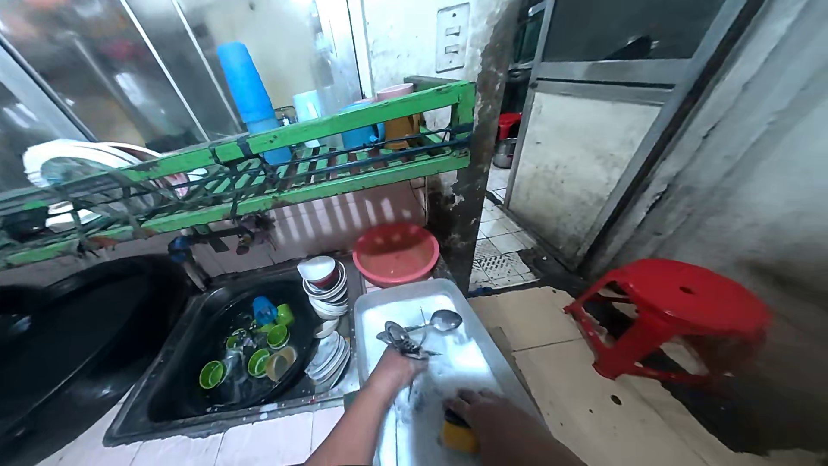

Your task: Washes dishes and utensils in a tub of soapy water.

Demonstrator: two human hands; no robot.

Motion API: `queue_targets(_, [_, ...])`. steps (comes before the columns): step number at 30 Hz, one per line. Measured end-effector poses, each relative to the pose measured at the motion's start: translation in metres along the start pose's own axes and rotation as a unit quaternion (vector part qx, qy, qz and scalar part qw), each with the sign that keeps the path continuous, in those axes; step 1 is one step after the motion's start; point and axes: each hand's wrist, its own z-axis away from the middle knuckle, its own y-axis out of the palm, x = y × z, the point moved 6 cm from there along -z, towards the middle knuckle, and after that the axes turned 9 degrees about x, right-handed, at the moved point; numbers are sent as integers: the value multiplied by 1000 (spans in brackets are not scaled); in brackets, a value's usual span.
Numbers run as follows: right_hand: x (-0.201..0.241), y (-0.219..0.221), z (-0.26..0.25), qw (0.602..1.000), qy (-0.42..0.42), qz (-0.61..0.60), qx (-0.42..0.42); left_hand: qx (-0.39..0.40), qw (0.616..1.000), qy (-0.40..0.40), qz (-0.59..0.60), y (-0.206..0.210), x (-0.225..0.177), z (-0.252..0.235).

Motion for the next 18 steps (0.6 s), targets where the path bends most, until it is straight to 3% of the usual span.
queue_targets(4, [3,-4,5,1000,12,-4,7,-50,990,63,115,-7,-9,3])
queue_targets(6, [6,-9,7,1000,16,-8,3,-32,984,113,135,-7,-18,7])
queue_targets(9, [8,-12,7,1000,17,-5,-9,25,993,65,92,1,-10,2])
queue_targets(11, [7,-13,7,1000,10,3,-20,7,992,73,103,0,-14,2])
queue_targets(15, [9,-14,7,999,-21,15,-34,-46,948,146,278,-11,-16,2])
queue_targets(18, [9,-16,6,998,-37,-1,-51,-29,924,97,368,-11,-21,8])
